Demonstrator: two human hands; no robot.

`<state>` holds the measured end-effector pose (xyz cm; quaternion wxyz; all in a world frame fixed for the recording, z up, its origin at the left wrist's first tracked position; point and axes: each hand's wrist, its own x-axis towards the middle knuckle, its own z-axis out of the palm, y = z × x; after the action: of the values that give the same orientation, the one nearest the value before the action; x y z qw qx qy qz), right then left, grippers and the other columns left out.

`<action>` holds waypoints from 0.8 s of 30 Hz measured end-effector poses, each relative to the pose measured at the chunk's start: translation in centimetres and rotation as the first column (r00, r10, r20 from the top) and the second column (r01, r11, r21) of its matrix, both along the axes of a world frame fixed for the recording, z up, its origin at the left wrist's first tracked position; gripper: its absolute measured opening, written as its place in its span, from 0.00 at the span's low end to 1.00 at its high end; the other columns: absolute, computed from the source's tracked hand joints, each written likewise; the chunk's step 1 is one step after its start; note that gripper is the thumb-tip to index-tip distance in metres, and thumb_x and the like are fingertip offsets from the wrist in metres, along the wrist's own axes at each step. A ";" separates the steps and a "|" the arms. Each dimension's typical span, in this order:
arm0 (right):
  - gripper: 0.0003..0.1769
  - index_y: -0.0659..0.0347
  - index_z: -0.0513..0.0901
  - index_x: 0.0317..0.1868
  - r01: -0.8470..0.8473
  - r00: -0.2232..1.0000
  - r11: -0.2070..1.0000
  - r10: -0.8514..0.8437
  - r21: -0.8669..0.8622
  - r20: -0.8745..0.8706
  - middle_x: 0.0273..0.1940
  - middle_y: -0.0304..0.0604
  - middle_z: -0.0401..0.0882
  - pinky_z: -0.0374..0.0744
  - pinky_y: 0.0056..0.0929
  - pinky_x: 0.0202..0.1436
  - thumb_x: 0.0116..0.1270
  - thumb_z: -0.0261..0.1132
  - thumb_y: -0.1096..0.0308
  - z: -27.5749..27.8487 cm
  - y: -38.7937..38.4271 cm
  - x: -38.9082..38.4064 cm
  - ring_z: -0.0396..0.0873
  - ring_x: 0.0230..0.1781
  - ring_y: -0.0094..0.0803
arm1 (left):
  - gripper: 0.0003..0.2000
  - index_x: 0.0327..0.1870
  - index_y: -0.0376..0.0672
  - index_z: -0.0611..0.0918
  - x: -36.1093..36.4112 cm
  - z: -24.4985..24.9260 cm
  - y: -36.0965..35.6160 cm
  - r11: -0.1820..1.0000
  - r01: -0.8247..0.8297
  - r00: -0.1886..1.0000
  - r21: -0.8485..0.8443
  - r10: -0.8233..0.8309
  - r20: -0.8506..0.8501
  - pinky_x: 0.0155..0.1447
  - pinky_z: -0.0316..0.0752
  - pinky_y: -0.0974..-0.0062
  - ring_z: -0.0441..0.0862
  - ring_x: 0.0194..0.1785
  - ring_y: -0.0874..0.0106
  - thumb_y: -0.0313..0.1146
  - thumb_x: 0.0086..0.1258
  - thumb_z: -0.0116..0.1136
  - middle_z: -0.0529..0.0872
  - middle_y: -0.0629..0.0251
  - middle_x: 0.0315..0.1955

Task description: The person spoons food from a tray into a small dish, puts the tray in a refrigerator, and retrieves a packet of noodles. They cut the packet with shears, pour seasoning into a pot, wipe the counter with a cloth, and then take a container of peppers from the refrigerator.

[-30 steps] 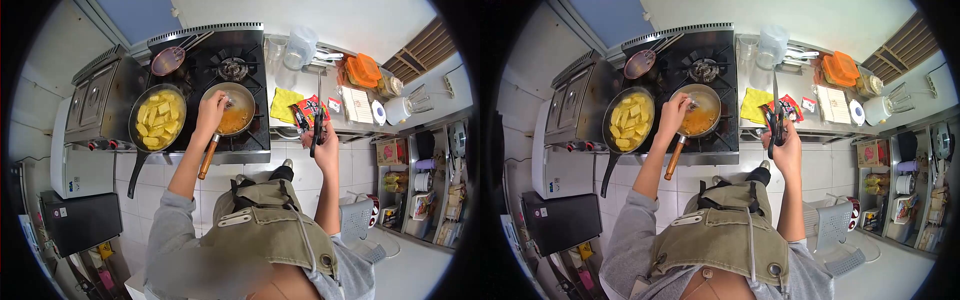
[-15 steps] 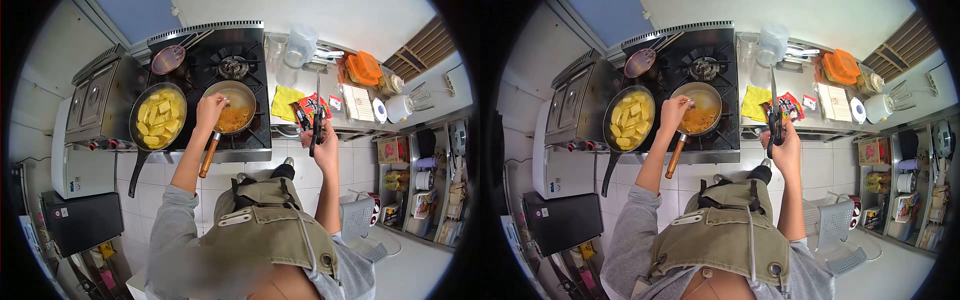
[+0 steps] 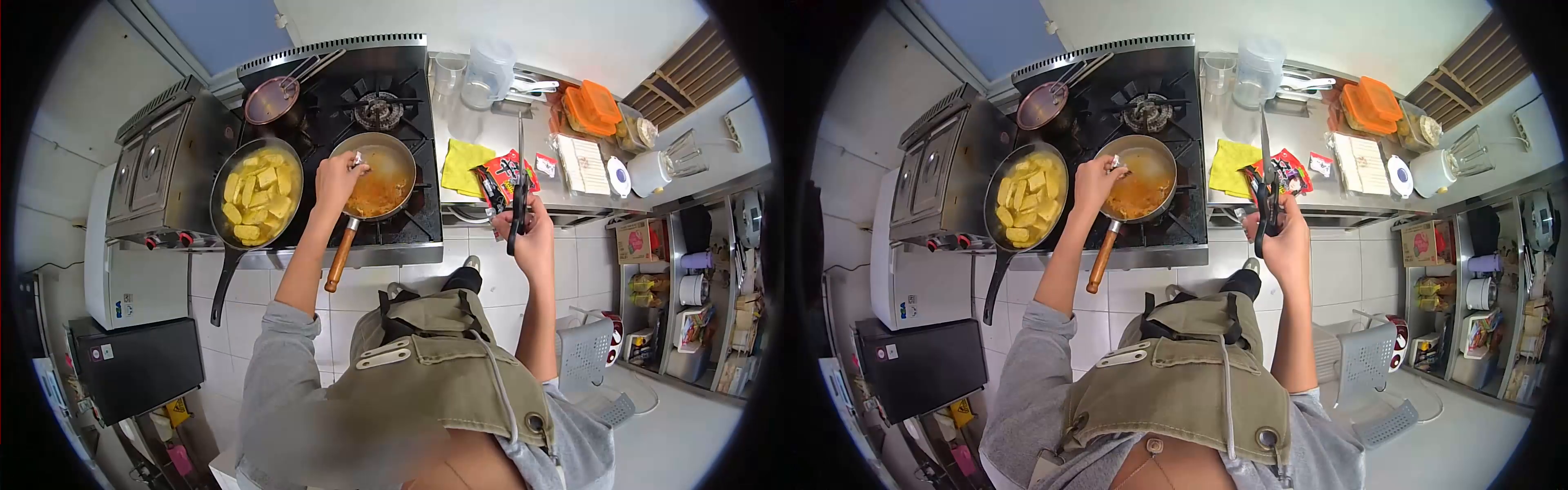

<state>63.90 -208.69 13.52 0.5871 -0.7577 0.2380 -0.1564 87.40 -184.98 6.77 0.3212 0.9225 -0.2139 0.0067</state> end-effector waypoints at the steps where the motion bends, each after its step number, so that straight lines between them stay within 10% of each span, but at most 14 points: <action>1: 0.20 0.64 0.68 0.42 -0.001 1.000 1.000 0.001 -0.001 0.000 0.28 0.45 0.81 0.77 0.20 0.29 0.52 0.68 0.80 0.1 0.1 0.0 0.79 0.24 0.23 | 0.09 0.36 0.38 0.82 0.2 -0.3 0.1 1.000 -0.001 1.000 -0.001 0.001 0.000 0.39 0.76 0.66 0.82 0.35 0.56 0.30 0.54 0.63 0.83 0.51 0.29; 21: 0.17 0.64 0.71 0.41 0.017 1.000 0.999 -0.017 0.033 0.003 0.25 0.40 0.81 0.76 0.20 0.29 0.51 0.66 0.78 0.2 0.7 0.1 0.78 0.24 0.21 | 0.12 0.40 0.36 0.82 -0.6 1.8 -0.4 0.971 0.072 0.996 -0.227 -0.059 0.065 0.40 0.77 0.72 0.84 0.33 0.62 0.27 0.53 0.63 0.84 0.53 0.30; 24: 0.17 0.64 0.71 0.41 0.009 1.000 1.000 -0.010 0.024 0.004 0.25 0.39 0.81 0.76 0.20 0.29 0.51 0.67 0.78 -0.2 0.6 0.1 0.78 0.24 0.20 | 0.11 0.39 0.36 0.83 -0.9 -0.8 0.0 0.991 0.122 0.993 -0.057 -0.122 -0.003 0.40 0.77 0.71 0.83 0.34 0.61 0.27 0.53 0.63 0.84 0.52 0.30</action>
<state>64.01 -208.06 13.34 0.5960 -0.7491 0.2422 -0.1579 86.49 -185.01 5.98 0.3477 0.8983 -0.2684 -0.0099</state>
